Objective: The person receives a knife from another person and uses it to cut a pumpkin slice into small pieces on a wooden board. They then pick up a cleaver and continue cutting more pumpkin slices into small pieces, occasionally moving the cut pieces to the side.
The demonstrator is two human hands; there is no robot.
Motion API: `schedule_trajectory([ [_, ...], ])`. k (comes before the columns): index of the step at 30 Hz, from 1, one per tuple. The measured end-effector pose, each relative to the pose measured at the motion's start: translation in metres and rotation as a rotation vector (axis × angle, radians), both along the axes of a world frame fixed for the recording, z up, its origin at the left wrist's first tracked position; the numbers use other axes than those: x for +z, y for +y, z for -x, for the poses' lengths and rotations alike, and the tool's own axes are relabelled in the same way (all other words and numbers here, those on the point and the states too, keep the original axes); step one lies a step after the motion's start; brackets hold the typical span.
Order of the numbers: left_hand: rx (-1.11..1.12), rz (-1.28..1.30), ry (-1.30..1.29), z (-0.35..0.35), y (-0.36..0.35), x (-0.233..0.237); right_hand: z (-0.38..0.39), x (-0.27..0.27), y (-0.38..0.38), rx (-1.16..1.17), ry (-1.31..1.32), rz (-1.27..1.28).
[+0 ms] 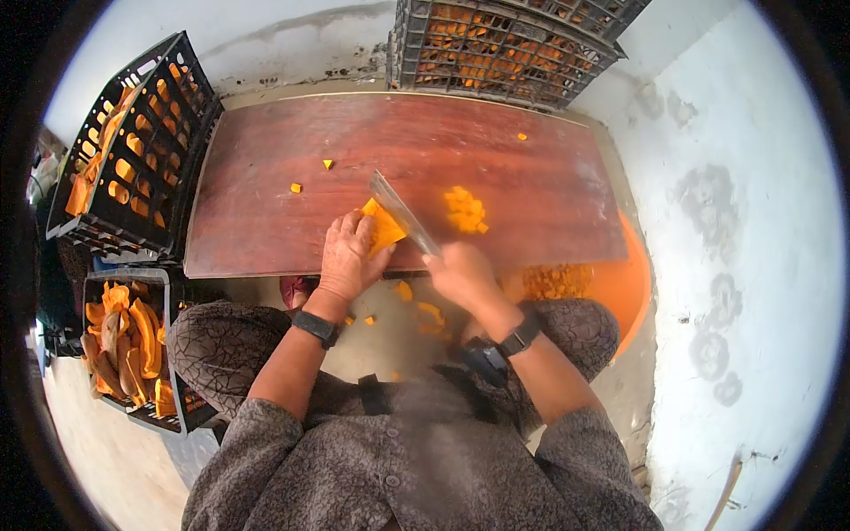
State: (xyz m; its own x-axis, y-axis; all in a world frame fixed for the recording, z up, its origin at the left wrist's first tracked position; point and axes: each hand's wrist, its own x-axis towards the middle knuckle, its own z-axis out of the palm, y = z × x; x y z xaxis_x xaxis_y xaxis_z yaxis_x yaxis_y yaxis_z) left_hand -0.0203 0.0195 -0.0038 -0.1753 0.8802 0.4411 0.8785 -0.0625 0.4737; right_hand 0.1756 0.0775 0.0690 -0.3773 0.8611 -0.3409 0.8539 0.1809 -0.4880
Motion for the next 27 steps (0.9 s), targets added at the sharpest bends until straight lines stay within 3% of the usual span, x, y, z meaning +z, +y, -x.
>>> schedule_trajectory([
  [5,0.021,0.012,-0.043,0.0,0.001,0.0,-0.007,-0.008,0.001,0.02,0.197,0.027],
  [12,-0.007,-0.073,-0.083,0.002,0.004,0.003,-0.006,-0.015,0.0,0.021,0.188,0.017],
  [17,0.007,-0.042,-0.132,0.004,0.007,0.005,0.002,-0.006,-0.007,0.038,0.018,-0.095],
  [27,0.014,-0.032,-0.162,0.007,0.01,0.005,0.004,-0.007,0.0,0.02,-0.016,-0.027],
])
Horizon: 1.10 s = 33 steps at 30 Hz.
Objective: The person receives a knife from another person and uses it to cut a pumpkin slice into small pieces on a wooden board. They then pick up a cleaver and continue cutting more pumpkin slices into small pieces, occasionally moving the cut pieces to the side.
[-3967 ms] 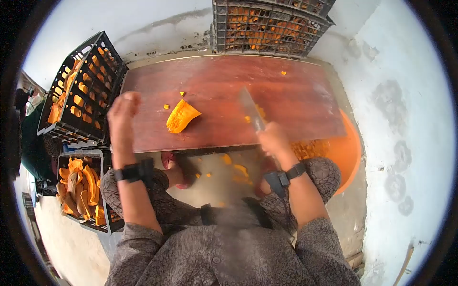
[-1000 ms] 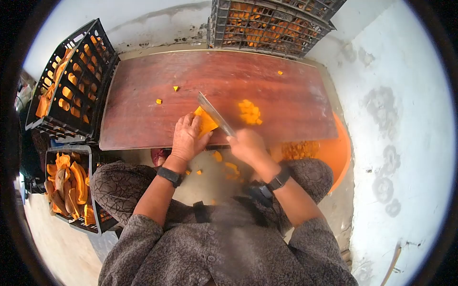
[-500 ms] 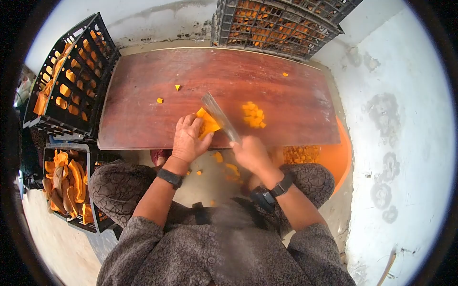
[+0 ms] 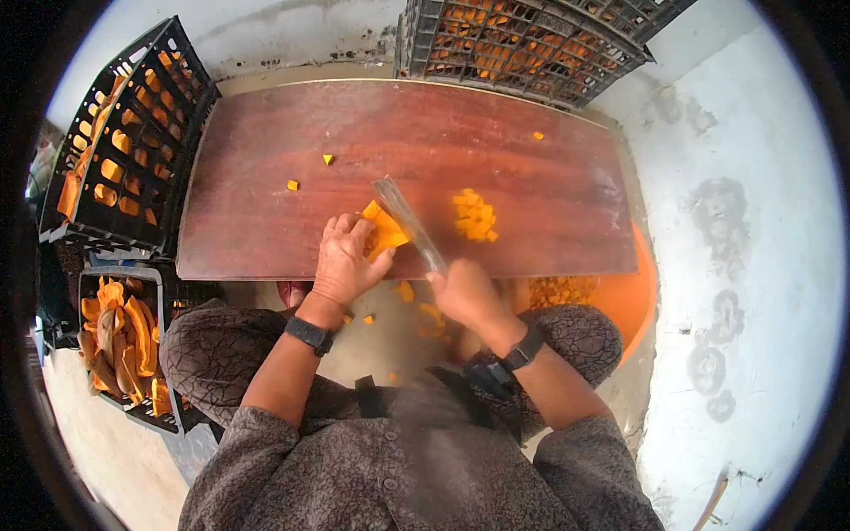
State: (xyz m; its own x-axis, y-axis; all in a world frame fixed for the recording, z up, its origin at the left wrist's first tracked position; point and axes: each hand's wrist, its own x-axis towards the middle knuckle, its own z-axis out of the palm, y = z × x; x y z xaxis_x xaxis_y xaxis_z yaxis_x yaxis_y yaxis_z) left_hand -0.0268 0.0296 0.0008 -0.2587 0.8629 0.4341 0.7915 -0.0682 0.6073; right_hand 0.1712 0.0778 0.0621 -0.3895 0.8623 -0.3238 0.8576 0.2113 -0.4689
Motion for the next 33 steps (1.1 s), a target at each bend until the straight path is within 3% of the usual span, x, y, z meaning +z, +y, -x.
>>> schedule_trajectory([
  [11,-0.004,-0.012,-0.005,0.001,0.0,-0.002,-0.002,0.017,-0.004,0.011,0.034,-0.004],
  [21,0.021,-0.017,0.05,0.0,0.0,-0.003,-0.009,-0.004,-0.005,0.05,0.043,-0.041],
  [33,0.013,0.038,0.014,-0.001,0.0,0.005,0.014,0.019,-0.001,0.073,-0.101,-0.007],
])
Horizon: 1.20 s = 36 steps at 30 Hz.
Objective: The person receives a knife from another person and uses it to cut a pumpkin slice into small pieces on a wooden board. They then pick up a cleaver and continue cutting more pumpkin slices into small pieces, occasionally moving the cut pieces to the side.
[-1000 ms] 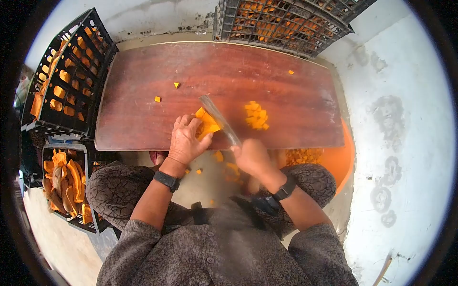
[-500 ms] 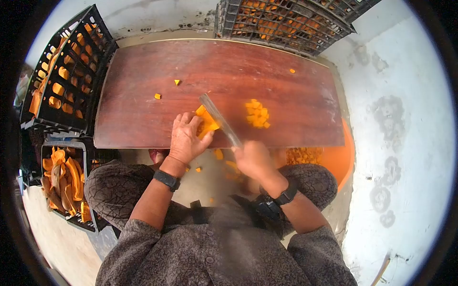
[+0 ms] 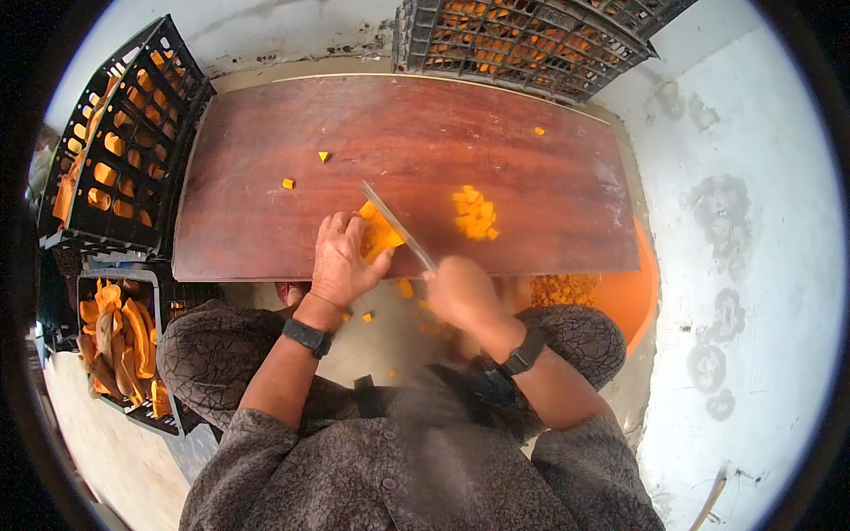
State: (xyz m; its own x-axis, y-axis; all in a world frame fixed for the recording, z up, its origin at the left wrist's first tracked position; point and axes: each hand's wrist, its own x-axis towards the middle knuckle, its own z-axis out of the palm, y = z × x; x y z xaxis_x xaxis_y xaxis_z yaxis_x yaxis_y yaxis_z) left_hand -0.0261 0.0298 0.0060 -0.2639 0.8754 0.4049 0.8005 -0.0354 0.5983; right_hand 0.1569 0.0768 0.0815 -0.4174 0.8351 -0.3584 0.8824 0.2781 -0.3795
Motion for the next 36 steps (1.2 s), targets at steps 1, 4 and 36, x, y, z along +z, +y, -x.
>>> schedule_trajectory([
  [1,0.0,0.016,0.026,0.0,0.0,0.0,0.003,-0.001,0.003,0.016,-0.01,0.015],
  [4,0.009,0.027,0.017,0.0,-0.001,0.002,0.01,-0.007,0.006,0.02,-0.016,0.04],
  [36,0.052,0.061,-0.059,-0.004,0.002,0.002,0.06,0.028,0.056,0.191,-0.209,0.257],
])
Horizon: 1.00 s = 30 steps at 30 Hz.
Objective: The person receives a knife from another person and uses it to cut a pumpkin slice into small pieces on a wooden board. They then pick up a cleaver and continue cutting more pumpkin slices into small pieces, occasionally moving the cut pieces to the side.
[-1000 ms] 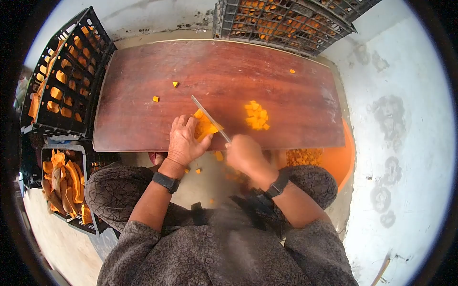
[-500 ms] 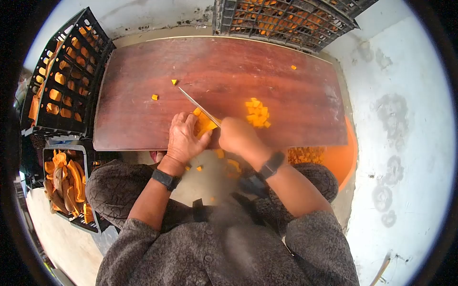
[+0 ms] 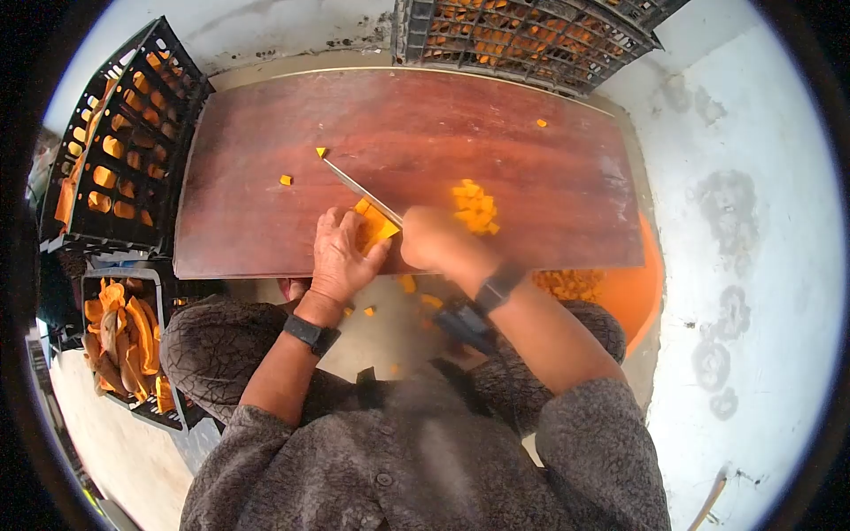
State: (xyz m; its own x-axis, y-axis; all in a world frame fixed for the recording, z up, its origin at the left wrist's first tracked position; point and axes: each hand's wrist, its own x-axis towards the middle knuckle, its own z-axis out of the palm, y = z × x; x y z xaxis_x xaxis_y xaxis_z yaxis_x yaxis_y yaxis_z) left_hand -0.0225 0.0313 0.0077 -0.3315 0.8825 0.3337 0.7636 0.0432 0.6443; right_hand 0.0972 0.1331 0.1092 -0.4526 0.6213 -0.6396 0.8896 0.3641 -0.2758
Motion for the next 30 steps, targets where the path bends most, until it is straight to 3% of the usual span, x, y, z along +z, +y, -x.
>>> schedule_trajectory([
  [6,-0.007,-0.002,0.035,-0.004,0.002,-0.001,-0.003,-0.015,0.001,-0.023,-0.082,-0.055],
  [9,0.0,-0.022,0.055,-0.006,0.001,0.001,-0.012,-0.035,0.001,0.091,0.06,-0.222],
  [20,-0.039,0.006,0.051,0.006,-0.003,-0.002,-0.009,-0.002,-0.009,-0.124,-0.009,0.054],
  [24,-0.07,-0.058,0.055,0.009,-0.002,-0.003,-0.012,-0.011,-0.011,-0.062,0.03,0.013],
  [30,-0.085,-0.042,0.032,0.012,-0.003,0.003,-0.019,-0.001,-0.013,-0.154,0.074,0.064],
])
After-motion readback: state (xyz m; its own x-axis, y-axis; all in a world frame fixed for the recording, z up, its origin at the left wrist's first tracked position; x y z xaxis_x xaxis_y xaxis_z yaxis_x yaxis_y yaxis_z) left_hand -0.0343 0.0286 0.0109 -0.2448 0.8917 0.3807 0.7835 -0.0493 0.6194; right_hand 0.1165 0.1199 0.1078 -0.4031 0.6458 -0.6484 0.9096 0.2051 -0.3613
